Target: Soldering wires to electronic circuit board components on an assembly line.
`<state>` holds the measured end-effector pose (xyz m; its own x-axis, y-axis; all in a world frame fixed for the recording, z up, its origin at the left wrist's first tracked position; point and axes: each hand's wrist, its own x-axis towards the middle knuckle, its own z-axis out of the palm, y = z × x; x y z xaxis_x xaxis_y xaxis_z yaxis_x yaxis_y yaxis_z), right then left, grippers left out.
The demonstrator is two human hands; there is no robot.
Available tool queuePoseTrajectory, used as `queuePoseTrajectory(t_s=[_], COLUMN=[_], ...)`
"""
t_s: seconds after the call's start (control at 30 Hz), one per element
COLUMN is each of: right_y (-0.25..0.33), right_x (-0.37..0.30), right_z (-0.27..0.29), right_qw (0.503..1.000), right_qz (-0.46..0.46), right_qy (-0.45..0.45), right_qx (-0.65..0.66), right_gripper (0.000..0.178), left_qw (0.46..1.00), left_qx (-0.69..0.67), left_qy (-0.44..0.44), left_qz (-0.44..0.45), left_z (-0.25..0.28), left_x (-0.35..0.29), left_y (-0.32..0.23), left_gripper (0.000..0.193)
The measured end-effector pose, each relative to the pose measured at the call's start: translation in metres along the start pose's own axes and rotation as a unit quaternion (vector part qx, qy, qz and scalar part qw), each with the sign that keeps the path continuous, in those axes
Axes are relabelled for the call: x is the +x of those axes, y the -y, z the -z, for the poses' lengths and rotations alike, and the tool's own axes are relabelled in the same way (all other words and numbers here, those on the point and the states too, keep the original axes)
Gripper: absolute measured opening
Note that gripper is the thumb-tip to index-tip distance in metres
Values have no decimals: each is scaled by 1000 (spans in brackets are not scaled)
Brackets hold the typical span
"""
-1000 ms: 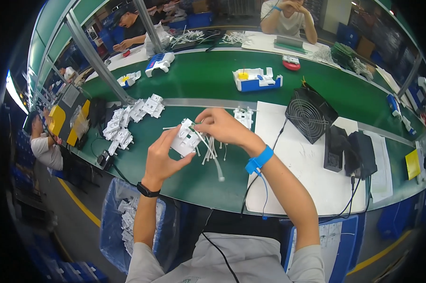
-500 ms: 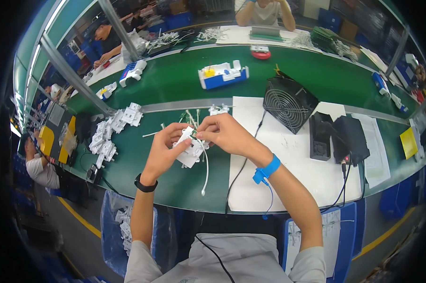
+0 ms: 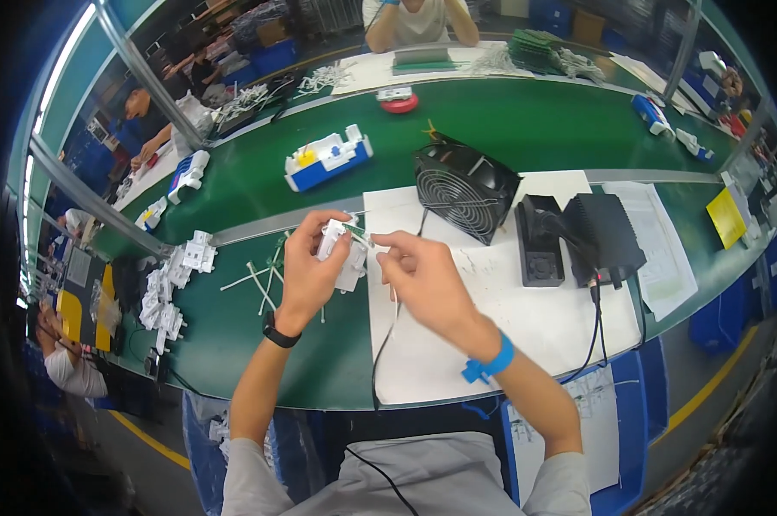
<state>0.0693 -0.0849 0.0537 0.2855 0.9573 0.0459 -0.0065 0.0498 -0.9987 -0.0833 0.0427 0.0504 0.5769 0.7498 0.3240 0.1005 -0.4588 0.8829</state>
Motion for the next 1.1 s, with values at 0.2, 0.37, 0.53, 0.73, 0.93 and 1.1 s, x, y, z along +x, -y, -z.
queuePoseTrajectory(t_s=[0.2, 0.37, 0.53, 0.73, 0.93, 1.1], right_y=[-23, -50, -68, -86, -48, -49], right_x=[-35, -56, -72, -82, -51, -28], right_z=[-8, -9, 4, 53, 113, 147], right_qw=[984, 942, 923, 926, 856, 867], right_qz=[87, 175, 145, 72, 77, 70], right_qy=[-148, -236, -256, -320, -509, -458], right_qx=[55, -164, -247, -188, -34, -182], right_gripper=[32, 33, 37, 24, 27, 19], left_qw=[996, 992, 990, 970, 946, 949], left_qx=[-1, -117, -109, -102, -84, 26], left_qy=[-62, -50, 80, 209, 308, 311], left_qz=[-57, 13, 32, 66, 54, -34], left_z=[-56, -95, -109, -118, -119, -118], left_x=[5, 0, -1, 3, -4, 1], left_y=[-7, 5, 20, 49, 46, 45], left_gripper=[20, 21, 29, 39, 52, 43])
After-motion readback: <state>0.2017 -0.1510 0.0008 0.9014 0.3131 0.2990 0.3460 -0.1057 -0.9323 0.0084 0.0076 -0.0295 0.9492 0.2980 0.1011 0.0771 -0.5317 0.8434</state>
